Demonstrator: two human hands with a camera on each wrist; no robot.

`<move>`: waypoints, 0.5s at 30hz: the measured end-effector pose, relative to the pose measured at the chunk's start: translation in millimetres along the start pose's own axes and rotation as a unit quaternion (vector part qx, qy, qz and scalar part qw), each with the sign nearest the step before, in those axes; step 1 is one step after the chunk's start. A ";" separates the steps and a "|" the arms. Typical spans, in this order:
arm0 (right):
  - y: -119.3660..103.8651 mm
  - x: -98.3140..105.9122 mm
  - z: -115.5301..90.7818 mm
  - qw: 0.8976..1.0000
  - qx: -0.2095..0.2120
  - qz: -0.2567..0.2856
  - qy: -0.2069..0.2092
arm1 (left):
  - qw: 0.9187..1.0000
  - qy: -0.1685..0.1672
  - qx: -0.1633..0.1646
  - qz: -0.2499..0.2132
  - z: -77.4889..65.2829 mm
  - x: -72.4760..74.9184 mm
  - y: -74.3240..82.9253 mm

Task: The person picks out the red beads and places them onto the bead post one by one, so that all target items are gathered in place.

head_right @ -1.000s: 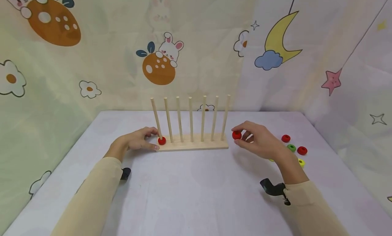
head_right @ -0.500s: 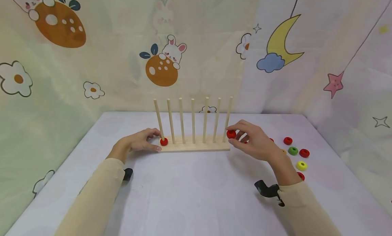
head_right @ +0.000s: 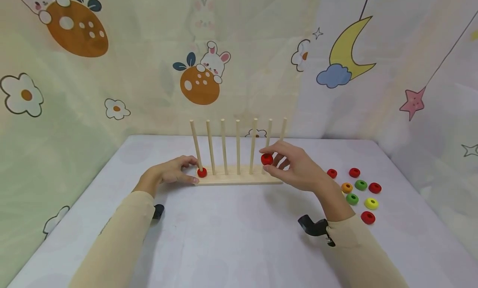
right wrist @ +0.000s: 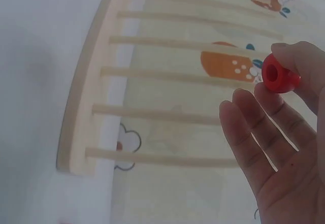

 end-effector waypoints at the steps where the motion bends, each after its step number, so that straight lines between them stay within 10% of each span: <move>1: -1.0 -0.7 1.4 1.000 -0.001 0.008 0.001 | 1.000 0.001 0.001 -0.001 -0.1 0.5 0.3; 15: -9.6 -14.0 16.8 1.000 0.015 0.022 0.012 | 1.000 0.001 0.004 -0.001 0.2 0.3 -0.3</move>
Point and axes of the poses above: each hand's wrist, its own z-axis towards the middle knuckle, its own x-axis out of the back of the hand, y = z × x, the point moved 9 cm from there along z, towards the middle knuckle, and after that the axes turned 12 degrees about y, right-handed, at the moved point
